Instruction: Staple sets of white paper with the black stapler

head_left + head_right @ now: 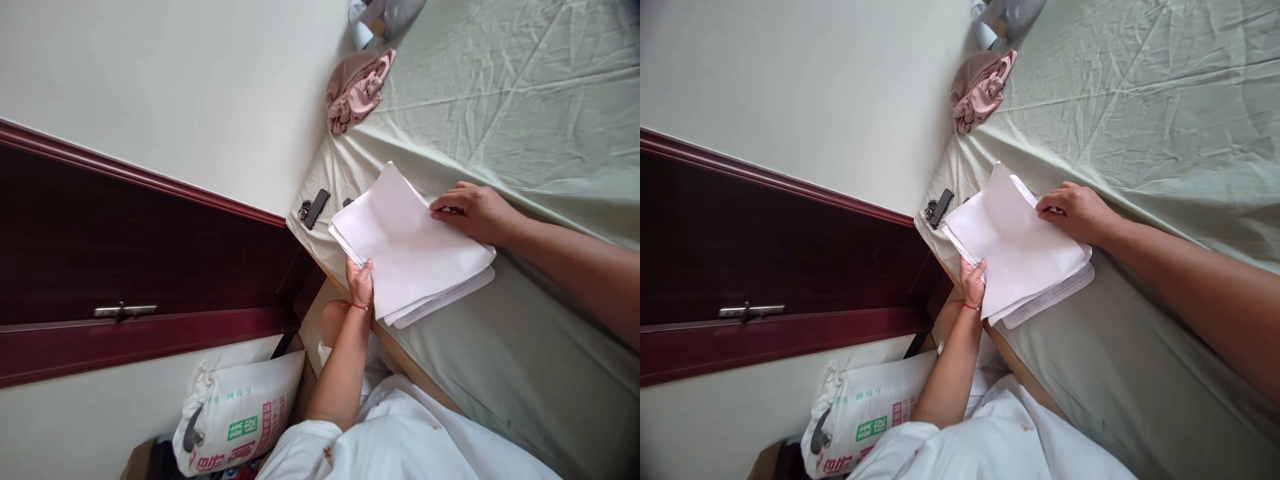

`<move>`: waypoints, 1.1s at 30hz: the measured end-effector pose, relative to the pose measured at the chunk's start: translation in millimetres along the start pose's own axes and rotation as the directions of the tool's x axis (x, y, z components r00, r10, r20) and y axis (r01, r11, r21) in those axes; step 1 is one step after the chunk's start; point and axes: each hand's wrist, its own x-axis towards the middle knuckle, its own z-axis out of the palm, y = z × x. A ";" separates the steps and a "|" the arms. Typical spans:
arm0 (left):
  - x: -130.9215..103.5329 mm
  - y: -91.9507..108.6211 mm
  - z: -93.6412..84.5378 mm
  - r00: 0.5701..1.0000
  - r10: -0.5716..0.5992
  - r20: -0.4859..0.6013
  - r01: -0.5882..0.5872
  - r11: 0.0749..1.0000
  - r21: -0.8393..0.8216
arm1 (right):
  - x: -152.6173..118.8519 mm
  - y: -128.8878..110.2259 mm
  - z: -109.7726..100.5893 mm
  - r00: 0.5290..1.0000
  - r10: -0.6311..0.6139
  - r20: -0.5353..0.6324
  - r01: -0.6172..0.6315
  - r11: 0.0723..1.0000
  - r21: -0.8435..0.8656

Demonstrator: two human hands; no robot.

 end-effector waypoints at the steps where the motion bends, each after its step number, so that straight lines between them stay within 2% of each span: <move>1: -0.1 1.6 0.3 1.000 -0.005 -0.004 0.005 1.000 0.008 | 0.0 -0.2 -0.2 1.000 0.003 0.002 -0.003 1.000 -0.001; 5: -0.3 1.8 2.0 1.000 0.018 -0.005 -0.017 0.999 0.045 | -0.4 0.3 -0.2 1.000 0.004 0.019 -0.004 1.000 -0.004; 10: 1.2 -12.1 0.9 0.995 0.099 0.006 -0.099 0.987 0.129 | -0.4 1.6 1.8 1.000 -0.001 0.005 0.001 1.000 0.018; 13: 1.9 -14.1 -0.4 0.995 0.094 -0.032 -0.091 0.991 0.097 | 0.4 1.7 3.3 1.000 0.017 -0.020 -0.016 1.000 0.020; 18: 9.0 6.9 0.6 0.974 0.096 -0.204 -0.100 0.995 -0.014 | 0.4 1.5 4.8 0.998 0.063 0.007 -0.063 0.998 0.023; 22: 27.2 32.6 3.7 0.934 0.135 -0.330 -0.172 0.981 -0.085 | -0.9 5.0 7.3 0.990 0.138 0.017 -0.139 0.986 0.089; 24: 37.6 43.4 6.9 0.924 0.116 -0.365 -0.173 0.977 -0.127 | -1.1 7.7 9.0 0.985 0.168 0.031 -0.171 0.974 0.151; 26: 45.7 51.6 12.5 0.935 0.063 -0.349 -0.146 0.965 -0.217 | -1.0 9.7 10.2 0.980 0.191 0.046 -0.197 0.952 0.233; 29: 50.6 58.2 25.2 0.977 -0.002 -0.213 -0.075 0.933 -0.352 | -0.4 9.4 9.0 0.970 0.234 0.068 -0.243 0.899 0.364; 31: 50.3 59.3 34.2 0.992 -0.032 -0.122 -0.018 0.923 -0.384 | -0.1 7.3 6.2 0.964 0.246 0.103 -0.266 0.848 0.459; 33: 49.4 58.8 41.0 0.994 -0.067 -0.091 0.028 0.924 -0.380 | 0.4 5.0 2.7 0.961 0.233 0.145 -0.275 0.783 0.558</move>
